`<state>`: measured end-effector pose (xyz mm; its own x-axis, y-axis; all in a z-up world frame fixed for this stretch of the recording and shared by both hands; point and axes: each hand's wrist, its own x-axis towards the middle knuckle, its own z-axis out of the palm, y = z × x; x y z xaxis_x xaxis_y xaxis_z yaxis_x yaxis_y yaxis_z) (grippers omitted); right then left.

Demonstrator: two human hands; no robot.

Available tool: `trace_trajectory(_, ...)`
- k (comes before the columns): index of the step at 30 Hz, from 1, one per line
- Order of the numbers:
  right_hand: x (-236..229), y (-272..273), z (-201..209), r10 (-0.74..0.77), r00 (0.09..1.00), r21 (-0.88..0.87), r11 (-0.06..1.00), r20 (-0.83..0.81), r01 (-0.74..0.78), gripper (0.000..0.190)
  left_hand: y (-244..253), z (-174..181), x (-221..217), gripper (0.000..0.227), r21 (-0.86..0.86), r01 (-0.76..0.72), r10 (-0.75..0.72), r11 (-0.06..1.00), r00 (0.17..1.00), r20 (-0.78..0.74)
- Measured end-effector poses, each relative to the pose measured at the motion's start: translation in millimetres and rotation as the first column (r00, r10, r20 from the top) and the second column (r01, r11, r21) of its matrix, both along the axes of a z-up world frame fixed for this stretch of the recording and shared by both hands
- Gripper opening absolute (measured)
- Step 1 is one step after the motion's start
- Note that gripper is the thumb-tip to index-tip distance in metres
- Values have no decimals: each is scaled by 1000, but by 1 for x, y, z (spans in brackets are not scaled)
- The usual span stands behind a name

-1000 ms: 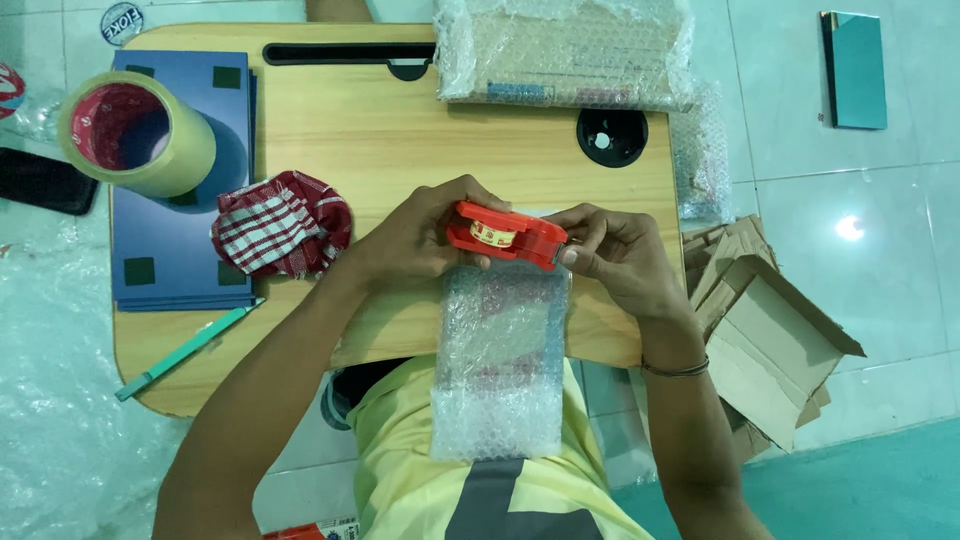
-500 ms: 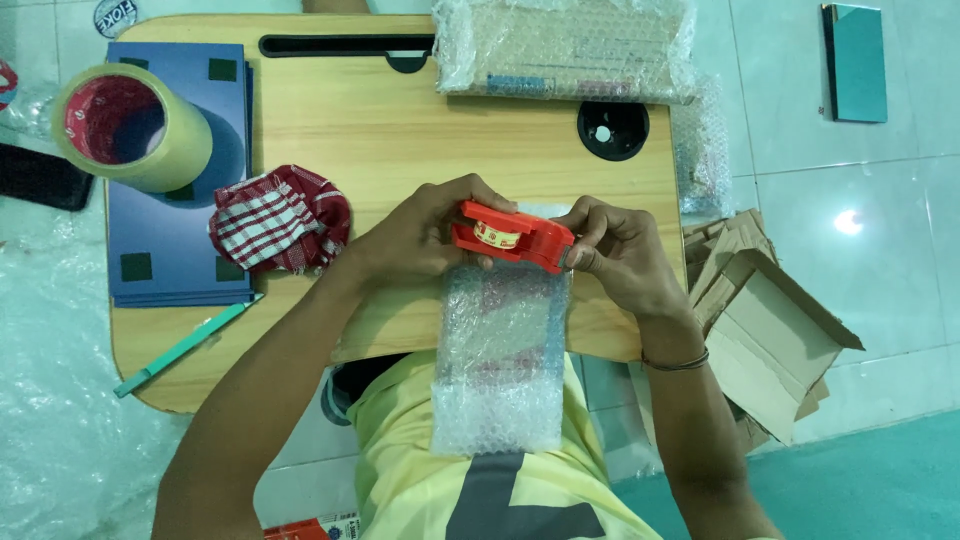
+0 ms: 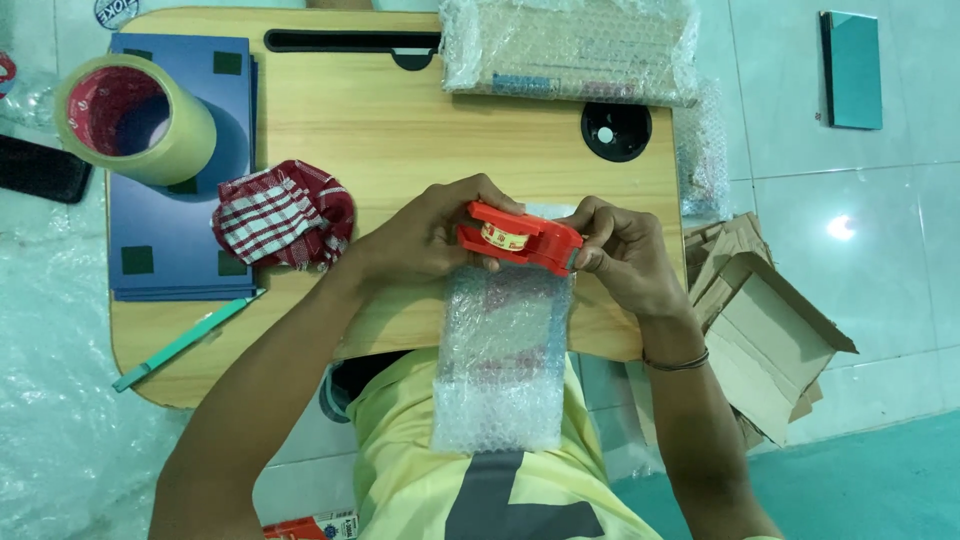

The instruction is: Wrapping a rectangular object with bubble wrap and securing it with tape using a handheld dispenser.

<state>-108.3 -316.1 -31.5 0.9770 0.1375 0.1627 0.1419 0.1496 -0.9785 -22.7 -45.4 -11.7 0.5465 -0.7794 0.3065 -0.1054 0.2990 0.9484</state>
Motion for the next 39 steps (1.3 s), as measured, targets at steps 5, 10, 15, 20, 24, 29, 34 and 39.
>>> trace_trajectory(5, -1, -4, -5, 5, 1000, 16, 1000, 0, -5, 34, -1, -7, 4, 48, -15, 5, -5, 1000, 1000, 7)
trace_trajectory(10, -1, -25, -18, 6, 998, 263, 965, -59, 10, 24, 1, -22, 10, 46, -63, 40, -48, 997, 990, -132)
trace_trajectory(15, 0, -7, 34, -11, 999, 179, 984, 39, 4, 19, -4, -27, 12, 41, -191, 25, -64, 981, 977, -202)
trace_trajectory(20, 27, 5, 36, 35, 977, -15, 999, 210, -32, 47, -2, -41, 17, 46, -251, 21, -79, 968, 971, -224)
trace_trajectory(24, 19, 28, 32, 56, 996, -106, 993, 69, -49, 62, -2, -24, 15, 37, -330, 16, -91, 944, 973, -214)
trace_trajectory(29, 8, 43, 25, 10, 1000, -187, 982, 8, -8, 68, 7, -22, 30, 38, -372, -81, 21, 925, 986, -163)
trace_trajectory(34, 8, 42, 17, -22, 1000, -149, 989, -12, 20, 54, 29, 1, 42, 35, -106, -467, 468, 878, 884, -15)
trace_trajectory(39, 8, 41, 23, -28, 1000, -173, 985, -2, 27, 49, 28, 4, 40, 46, 225, -786, 695, 576, 616, 370)
